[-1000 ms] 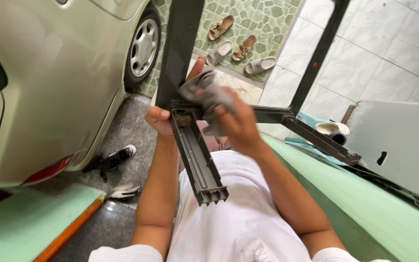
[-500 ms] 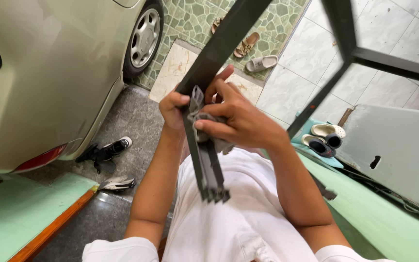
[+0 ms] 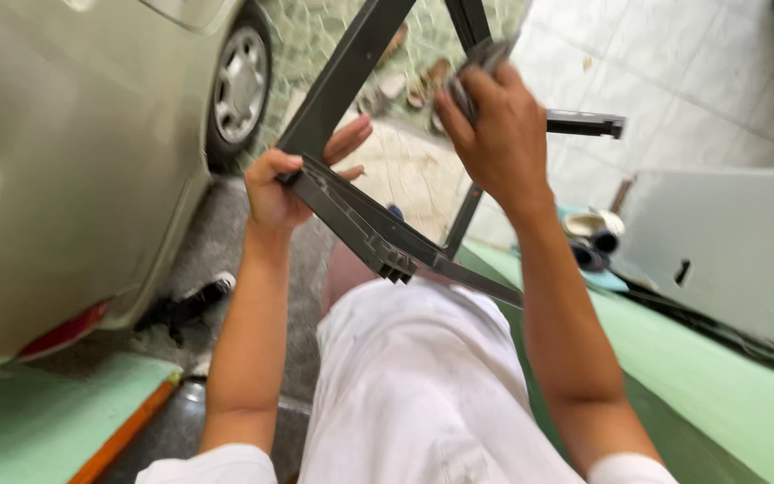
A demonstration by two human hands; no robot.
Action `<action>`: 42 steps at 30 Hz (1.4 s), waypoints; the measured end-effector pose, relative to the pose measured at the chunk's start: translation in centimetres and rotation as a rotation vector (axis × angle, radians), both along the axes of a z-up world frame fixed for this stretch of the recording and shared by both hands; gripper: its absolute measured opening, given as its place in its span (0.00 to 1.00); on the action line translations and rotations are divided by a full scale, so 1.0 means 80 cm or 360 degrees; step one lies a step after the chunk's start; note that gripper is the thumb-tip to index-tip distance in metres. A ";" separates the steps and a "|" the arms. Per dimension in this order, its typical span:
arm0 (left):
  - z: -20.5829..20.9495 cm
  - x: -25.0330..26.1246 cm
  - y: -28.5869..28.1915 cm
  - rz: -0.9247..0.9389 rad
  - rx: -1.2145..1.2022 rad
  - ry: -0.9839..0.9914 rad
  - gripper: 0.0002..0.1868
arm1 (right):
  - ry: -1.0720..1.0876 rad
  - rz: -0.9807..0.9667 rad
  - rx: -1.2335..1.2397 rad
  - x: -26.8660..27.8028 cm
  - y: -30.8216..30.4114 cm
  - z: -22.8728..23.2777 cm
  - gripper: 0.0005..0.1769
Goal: The person wipes a gray plastic frame with a cloth, then picks up and connects multiple frame pieces to assemble a larger structure. The person continues to wipe and adjust the assembled frame while standing in a garage-like area.
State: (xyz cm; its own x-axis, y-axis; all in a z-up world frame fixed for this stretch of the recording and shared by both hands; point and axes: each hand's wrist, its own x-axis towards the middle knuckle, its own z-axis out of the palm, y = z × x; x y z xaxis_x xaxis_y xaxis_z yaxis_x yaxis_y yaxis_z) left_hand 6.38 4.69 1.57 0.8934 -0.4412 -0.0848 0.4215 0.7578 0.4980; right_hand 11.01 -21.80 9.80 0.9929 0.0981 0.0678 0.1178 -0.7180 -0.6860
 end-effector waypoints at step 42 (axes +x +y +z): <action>-0.029 -0.101 0.107 0.0503 0.0926 0.0073 0.16 | -0.0328 0.1226 -0.0145 -0.070 0.209 0.022 0.26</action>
